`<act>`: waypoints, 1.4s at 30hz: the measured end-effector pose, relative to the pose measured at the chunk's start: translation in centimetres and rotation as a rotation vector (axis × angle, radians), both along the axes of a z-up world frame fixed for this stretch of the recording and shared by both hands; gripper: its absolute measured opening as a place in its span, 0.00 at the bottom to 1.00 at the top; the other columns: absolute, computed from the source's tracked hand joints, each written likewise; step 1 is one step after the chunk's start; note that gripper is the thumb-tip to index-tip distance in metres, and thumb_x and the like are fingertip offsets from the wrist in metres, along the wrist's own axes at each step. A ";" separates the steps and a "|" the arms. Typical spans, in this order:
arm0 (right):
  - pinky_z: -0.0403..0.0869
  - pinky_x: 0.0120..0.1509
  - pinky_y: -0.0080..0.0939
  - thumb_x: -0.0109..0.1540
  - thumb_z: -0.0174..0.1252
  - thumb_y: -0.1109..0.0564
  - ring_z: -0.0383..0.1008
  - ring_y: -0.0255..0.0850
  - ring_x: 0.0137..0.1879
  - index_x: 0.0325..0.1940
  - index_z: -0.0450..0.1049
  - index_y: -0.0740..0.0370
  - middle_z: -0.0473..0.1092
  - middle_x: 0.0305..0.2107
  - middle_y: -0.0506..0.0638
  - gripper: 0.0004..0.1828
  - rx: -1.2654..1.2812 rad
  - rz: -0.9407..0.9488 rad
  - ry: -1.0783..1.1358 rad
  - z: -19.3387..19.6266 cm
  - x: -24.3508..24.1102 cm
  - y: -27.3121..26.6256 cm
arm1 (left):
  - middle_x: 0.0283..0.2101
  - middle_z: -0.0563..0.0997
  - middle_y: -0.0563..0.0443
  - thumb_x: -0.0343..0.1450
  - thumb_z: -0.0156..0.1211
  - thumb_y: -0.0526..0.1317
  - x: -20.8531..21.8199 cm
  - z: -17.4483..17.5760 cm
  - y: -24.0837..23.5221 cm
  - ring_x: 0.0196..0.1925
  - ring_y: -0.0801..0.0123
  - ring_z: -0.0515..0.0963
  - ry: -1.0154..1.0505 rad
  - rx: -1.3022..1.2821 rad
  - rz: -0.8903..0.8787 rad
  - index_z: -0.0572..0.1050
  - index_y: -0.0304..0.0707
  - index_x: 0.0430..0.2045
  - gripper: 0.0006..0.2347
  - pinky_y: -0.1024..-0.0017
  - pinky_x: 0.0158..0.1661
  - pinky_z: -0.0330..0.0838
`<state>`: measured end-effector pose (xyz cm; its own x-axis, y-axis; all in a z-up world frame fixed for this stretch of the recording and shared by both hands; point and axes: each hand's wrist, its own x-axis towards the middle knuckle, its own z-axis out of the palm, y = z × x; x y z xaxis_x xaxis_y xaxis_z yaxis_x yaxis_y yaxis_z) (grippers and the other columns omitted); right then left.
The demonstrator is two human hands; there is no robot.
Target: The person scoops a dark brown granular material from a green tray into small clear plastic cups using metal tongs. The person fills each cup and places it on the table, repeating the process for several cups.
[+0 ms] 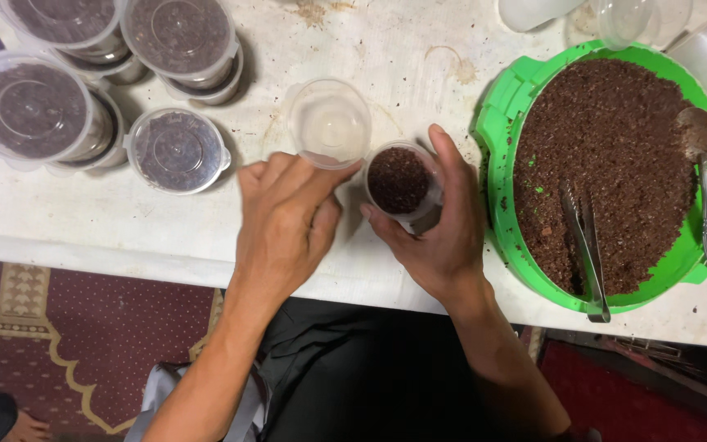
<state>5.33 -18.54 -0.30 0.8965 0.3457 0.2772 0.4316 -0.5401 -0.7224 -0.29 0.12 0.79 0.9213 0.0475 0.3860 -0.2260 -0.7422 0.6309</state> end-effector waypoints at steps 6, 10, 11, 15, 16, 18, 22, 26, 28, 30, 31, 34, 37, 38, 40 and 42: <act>0.72 0.70 0.45 0.60 0.69 0.48 0.70 0.50 0.70 0.76 0.52 0.66 0.65 0.66 0.63 0.48 0.096 0.017 0.074 2.4 -0.7 -1.2 | 0.59 0.67 0.42 0.68 0.67 0.36 -0.3 1.0 -2.1 0.61 0.55 0.68 0.192 -0.149 -0.199 0.55 0.38 0.69 0.34 0.60 0.52 0.60; 0.68 0.73 0.44 0.61 0.68 0.48 0.69 0.49 0.71 0.75 0.52 0.69 0.66 0.67 0.63 0.47 0.096 0.046 0.063 3.6 -1.9 -2.3 | 0.64 0.65 0.37 0.72 0.59 0.32 0.2 1.4 -4.0 0.68 0.49 0.67 0.118 -0.201 -0.256 0.52 0.37 0.70 0.31 0.60 0.51 0.62; 0.69 0.74 0.46 0.61 0.66 0.46 0.69 0.51 0.73 0.76 0.52 0.69 0.65 0.67 0.64 0.47 0.097 0.051 0.059 3.8 -2.2 -2.6 | 0.64 0.66 0.38 0.75 0.50 0.39 0.4 1.7 -4.6 0.67 0.51 0.68 0.114 -0.214 -0.243 0.52 0.36 0.70 0.27 0.62 0.51 0.61; 0.75 0.48 0.38 0.61 0.61 0.40 0.76 0.45 0.57 0.76 0.51 0.66 0.67 0.66 0.67 0.48 0.116 0.027 0.096 4.6 -3.0 -4.3 | 0.64 0.69 0.42 0.69 0.16 0.76 1.6 2.3 -6.5 0.66 0.57 0.70 0.106 -0.308 -0.243 0.56 0.37 0.68 0.45 0.62 0.56 0.60; 0.75 0.48 0.38 0.61 0.61 0.40 0.76 0.45 0.57 0.76 0.51 0.66 0.67 0.66 0.67 0.48 0.115 -0.010 0.092 4.9 -3.2 -5.2 | 0.64 0.69 0.42 0.69 0.16 0.76 1.9 2.2 -6.9 0.66 0.57 0.70 0.109 -0.309 -0.279 0.56 0.37 0.68 0.45 0.62 0.56 0.60; 0.74 0.51 0.39 0.67 0.56 0.45 0.69 0.40 0.41 0.78 0.48 0.66 0.64 0.70 0.57 0.42 0.094 0.018 0.083 5.5 -3.7 -7.4 | 0.63 0.71 0.43 0.66 0.65 0.42 2.8 1.9 -8.0 0.68 0.55 0.72 0.108 -0.356 -0.285 0.58 0.41 0.66 0.33 0.62 0.63 0.58; 0.71 0.55 0.33 0.68 0.57 0.61 0.71 0.39 0.51 0.77 0.50 0.63 0.67 0.68 0.62 0.36 0.366 -0.110 0.035 5.7 -4.6 -12.3 | 0.66 0.70 0.40 0.65 0.72 0.35 4.4 2.4 -10.3 0.72 0.53 0.71 0.101 -0.477 -0.374 0.60 0.38 0.64 0.33 0.64 0.69 0.64; 0.72 0.49 0.38 0.67 0.61 0.60 0.74 0.44 0.47 0.67 0.64 0.65 0.74 0.53 0.60 0.25 0.026 -0.465 -0.066 6.6 -5.1 -16.8 | 0.67 0.72 0.39 0.67 0.75 0.36 6.6 2.1 -11.8 0.72 0.52 0.73 0.023 -0.476 -0.546 0.57 0.37 0.64 0.34 0.58 0.71 0.68; 0.70 0.53 0.42 0.65 0.65 0.55 0.76 0.46 0.52 0.63 0.72 0.59 0.74 0.53 0.53 0.22 -0.169 -0.567 0.010 6.4 -5.3 -18.1 | 0.68 0.71 0.37 0.68 0.75 0.36 8.2 1.9 -12.5 0.73 0.49 0.72 -0.010 -0.444 -0.609 0.55 0.37 0.65 0.35 0.54 0.71 0.71; 0.70 0.64 0.44 0.60 0.69 0.49 0.72 0.45 0.58 0.58 0.78 0.57 0.77 0.48 0.48 0.23 -0.322 -0.498 0.065 5.9 -5.1 -18.7 | 0.69 0.72 0.45 0.67 0.81 0.42 10.1 1.4 -13.2 0.73 0.53 0.73 -0.100 -0.301 -0.632 0.56 0.42 0.67 0.38 0.50 0.72 0.69; 0.70 0.64 0.44 0.60 0.69 0.49 0.72 0.45 0.58 0.58 0.78 0.57 0.77 0.48 0.48 0.23 -0.323 -0.511 0.066 5.4 -4.9 -18.7 | 0.69 0.72 0.45 0.67 0.81 0.42 10.7 1.7 -13.6 0.73 0.53 0.73 -0.099 -0.303 -0.645 0.56 0.42 0.67 0.38 0.50 0.72 0.69; 0.67 0.59 0.51 0.60 0.67 0.47 0.75 0.44 0.52 0.57 0.78 0.47 0.79 0.39 0.42 0.21 -0.432 -0.513 0.131 4.5 -4.3 -19.0 | 0.67 0.73 0.46 0.67 0.77 0.48 12.6 2.9 -14.5 0.68 0.55 0.75 -0.024 -0.193 -0.634 0.57 0.43 0.65 0.36 0.60 0.60 0.66; 0.67 0.60 0.45 0.61 0.66 0.50 0.78 0.39 0.48 0.56 0.79 0.47 0.79 0.38 0.43 0.19 -0.362 -0.578 0.119 5.2 -3.7 -19.2 | 0.68 0.71 0.48 0.69 0.73 0.45 13.7 3.7 -14.8 0.70 0.55 0.73 0.030 -0.204 -0.644 0.59 0.44 0.63 0.32 0.61 0.60 0.61; 0.71 0.56 0.41 0.61 0.67 0.49 0.80 0.37 0.48 0.54 0.81 0.48 0.81 0.40 0.45 0.17 -0.318 -0.669 0.152 5.8 -3.5 -19.3 | 0.66 0.71 0.45 0.69 0.74 0.46 13.9 3.3 -14.7 0.69 0.53 0.73 0.007 -0.221 -0.627 0.59 0.42 0.63 0.32 0.58 0.61 0.62; 0.75 0.53 0.37 0.61 0.68 0.47 0.82 0.36 0.48 0.52 0.82 0.49 0.82 0.42 0.46 0.16 -0.276 -0.761 0.185 6.4 -3.0 -19.4 | 0.65 0.71 0.41 0.69 0.75 0.46 14.2 2.8 -14.2 0.67 0.50 0.74 -0.015 -0.242 -0.612 0.59 0.41 0.63 0.33 0.56 0.62 0.63; 0.68 0.44 0.29 0.63 0.73 0.54 0.66 0.28 0.34 0.50 0.83 0.54 0.73 0.28 0.41 0.12 -0.088 -0.824 0.130 6.5 -2.6 -19.6 | 0.64 0.74 0.42 0.68 0.78 0.44 14.2 2.4 -13.5 0.66 0.51 0.76 -0.037 -0.258 -0.564 0.59 0.39 0.62 0.33 0.54 0.62 0.65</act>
<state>2.70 -38.15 6.15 0.8947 -0.4184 0.1566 -0.2099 -0.7031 -0.6794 13.93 -13.40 3.15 0.8181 -0.3465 0.4589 -0.5638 -0.3267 0.7585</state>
